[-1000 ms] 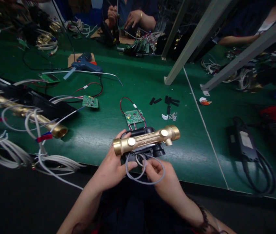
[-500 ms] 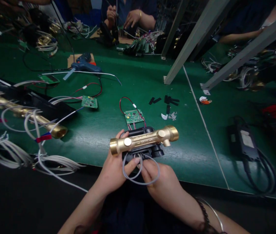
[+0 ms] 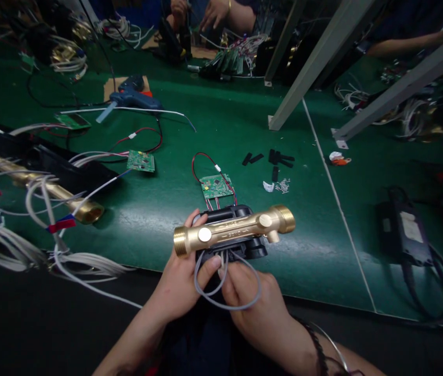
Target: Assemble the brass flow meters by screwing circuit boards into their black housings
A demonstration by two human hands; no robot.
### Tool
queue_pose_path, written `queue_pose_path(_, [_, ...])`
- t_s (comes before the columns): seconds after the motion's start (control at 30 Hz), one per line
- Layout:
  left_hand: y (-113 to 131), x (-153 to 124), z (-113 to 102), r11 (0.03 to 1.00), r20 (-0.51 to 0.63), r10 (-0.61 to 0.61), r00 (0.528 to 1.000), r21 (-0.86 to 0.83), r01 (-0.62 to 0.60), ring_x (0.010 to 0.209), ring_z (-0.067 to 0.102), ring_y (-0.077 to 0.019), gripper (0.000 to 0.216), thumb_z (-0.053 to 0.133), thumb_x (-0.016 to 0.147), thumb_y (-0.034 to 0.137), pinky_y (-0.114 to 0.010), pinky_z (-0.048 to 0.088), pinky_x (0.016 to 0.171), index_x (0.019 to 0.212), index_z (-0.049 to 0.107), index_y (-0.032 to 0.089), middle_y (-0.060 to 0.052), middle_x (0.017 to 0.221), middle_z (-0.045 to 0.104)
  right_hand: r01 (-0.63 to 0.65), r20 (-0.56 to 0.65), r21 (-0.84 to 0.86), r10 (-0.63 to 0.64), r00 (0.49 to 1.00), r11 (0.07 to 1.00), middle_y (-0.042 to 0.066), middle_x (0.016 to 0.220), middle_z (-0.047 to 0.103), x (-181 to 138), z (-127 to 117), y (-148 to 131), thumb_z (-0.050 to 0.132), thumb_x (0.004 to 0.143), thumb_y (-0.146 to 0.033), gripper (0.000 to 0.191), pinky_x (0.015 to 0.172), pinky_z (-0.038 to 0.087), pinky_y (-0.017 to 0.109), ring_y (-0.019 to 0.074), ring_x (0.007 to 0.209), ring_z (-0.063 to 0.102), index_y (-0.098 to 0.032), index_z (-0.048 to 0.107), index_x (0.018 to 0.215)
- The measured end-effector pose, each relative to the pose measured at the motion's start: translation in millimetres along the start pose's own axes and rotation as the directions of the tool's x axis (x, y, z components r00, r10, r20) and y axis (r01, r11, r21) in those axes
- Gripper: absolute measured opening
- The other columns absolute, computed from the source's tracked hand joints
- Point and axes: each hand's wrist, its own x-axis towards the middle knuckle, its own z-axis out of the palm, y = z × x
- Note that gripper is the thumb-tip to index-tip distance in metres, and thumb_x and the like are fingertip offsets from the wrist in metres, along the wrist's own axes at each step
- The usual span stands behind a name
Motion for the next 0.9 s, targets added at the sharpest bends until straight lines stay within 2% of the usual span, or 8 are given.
queue_pose_path(0.13, [1, -1, 0, 0.999, -0.006, -0.016, 1.0, -0.042, 0.016, 0.14, 0.018, -0.0251, 0.058, 0.041, 0.094, 0.044, -0.047, 0.026, 0.113, 0.144, 0.014, 0.031, -0.007, 0.153, 0.016, 0.09, 0.136, -0.078, -0.079, 0.988, 0.993, 0.001, 0.055, 0.056, 0, 0, 0, 0.034, 0.083, -0.003, 0.026, 0.042, 0.025, 0.027, 0.0137, 0.041, 0.051, -0.02, 0.049, 0.069])
queue_pose_path(0.23, [1, -1, 1, 1.0, -0.009, -0.013, 1.0, -0.008, 0.013, 0.14, 0.018, -0.0253, 0.059, 0.042, 0.094, 0.042, -0.048, 0.027, 0.113, 0.144, 0.012, 0.033, -0.008, 0.153, 0.015, 0.068, 0.261, -0.11, -0.037, 0.965, 0.992, 0.002, 0.058, 0.06, -2, 1, 3, 0.041, 0.076, -0.001, 0.021, 0.04, 0.022, 0.028, 0.0148, 0.04, 0.053, -0.019, 0.053, 0.074])
queue_pose_path(0.33, [1, -1, 2, 0.999, -0.016, 0.001, 1.0, 0.046, 0.0, 0.14, 0.019, -0.0286, 0.066, 0.048, 0.091, 0.044, -0.051, 0.029, 0.111, 0.144, 0.01, 0.03, -0.012, 0.151, 0.015, 0.016, 0.312, -0.099, 0.016, 0.95, 0.995, 0.001, 0.057, 0.06, -6, 1, 8, 0.043, 0.08, -0.004, 0.02, 0.039, 0.026, 0.028, 0.0151, 0.04, 0.054, -0.019, 0.054, 0.073])
queue_pose_path(0.43, [1, 0, 3, 0.996, -0.025, 0.02, 0.999, 0.084, -0.018, 0.139, 0.019, -0.0306, 0.072, 0.051, 0.088, 0.046, -0.052, 0.031, 0.109, 0.144, 0.008, 0.029, -0.014, 0.15, 0.017, -0.04, 0.222, 0.064, 0.025, 0.975, 0.997, 0.001, 0.062, 0.063, -11, -5, 14, 0.037, 0.091, -0.011, 0.027, 0.045, 0.04, 0.023, 0.013, 0.049, 0.059, -0.019, 0.056, 0.074])
queue_pose_path(0.5, [2, 0, 3, 0.995, -0.021, 0.026, 0.999, 0.102, -0.024, 0.139, 0.019, -0.0311, 0.071, 0.051, 0.089, 0.045, -0.052, 0.032, 0.109, 0.143, 0.007, 0.029, -0.015, 0.149, 0.018, -0.065, 0.038, 0.129, 0.061, 0.997, 0.99, 0.002, 0.07, 0.066, -14, -12, 16, 0.039, 0.095, -0.017, 0.023, 0.054, 0.048, 0.022, 0.0127, 0.059, 0.063, -0.018, 0.059, 0.086])
queue_pose_path(0.6, [1, 0, 4, 0.993, -0.02, 0.036, 0.999, 0.112, -0.034, 0.138, 0.021, -0.0335, 0.072, 0.051, 0.088, 0.046, -0.054, 0.033, 0.108, 0.143, 0.007, 0.029, -0.016, 0.148, 0.017, -0.03, -0.179, 0.072, 0.043, 0.983, 0.997, 0.006, 0.085, 0.066, -16, -20, 16, 0.05, 0.093, -0.021, 0.02, 0.066, 0.054, 0.024, 0.0154, 0.075, 0.065, -0.019, 0.058, 0.112])
queue_pose_path(0.73, [-2, -1, 6, 0.99, -0.059, 0.08, 0.995, 0.122, -0.072, 0.138, 0.022, -0.0323, 0.072, 0.049, 0.09, 0.047, -0.052, 0.035, 0.107, 0.144, 0.005, 0.03, -0.015, 0.149, 0.019, 0.142, -0.104, 0.07, -0.134, 0.985, 0.987, 0.008, 0.091, 0.063, -10, -16, 11, 0.041, 0.096, -0.017, 0.024, 0.068, 0.055, 0.023, 0.0156, 0.082, 0.062, -0.019, 0.062, 0.106])
queue_pose_path(0.9, [-3, -1, 6, 0.987, -0.053, 0.115, 0.992, 0.119, -0.108, 0.14, 0.018, -0.0297, 0.072, 0.049, 0.091, 0.04, -0.05, 0.033, 0.109, 0.145, 0.003, 0.03, -0.014, 0.15, 0.02, 0.162, -0.122, 0.195, -0.14, 0.983, 0.967, 0.008, 0.094, 0.064, -1, -6, 10, 0.037, 0.095, -0.008, 0.024, 0.079, 0.052, 0.022, 0.014, 0.089, 0.061, -0.014, 0.06, 0.101])
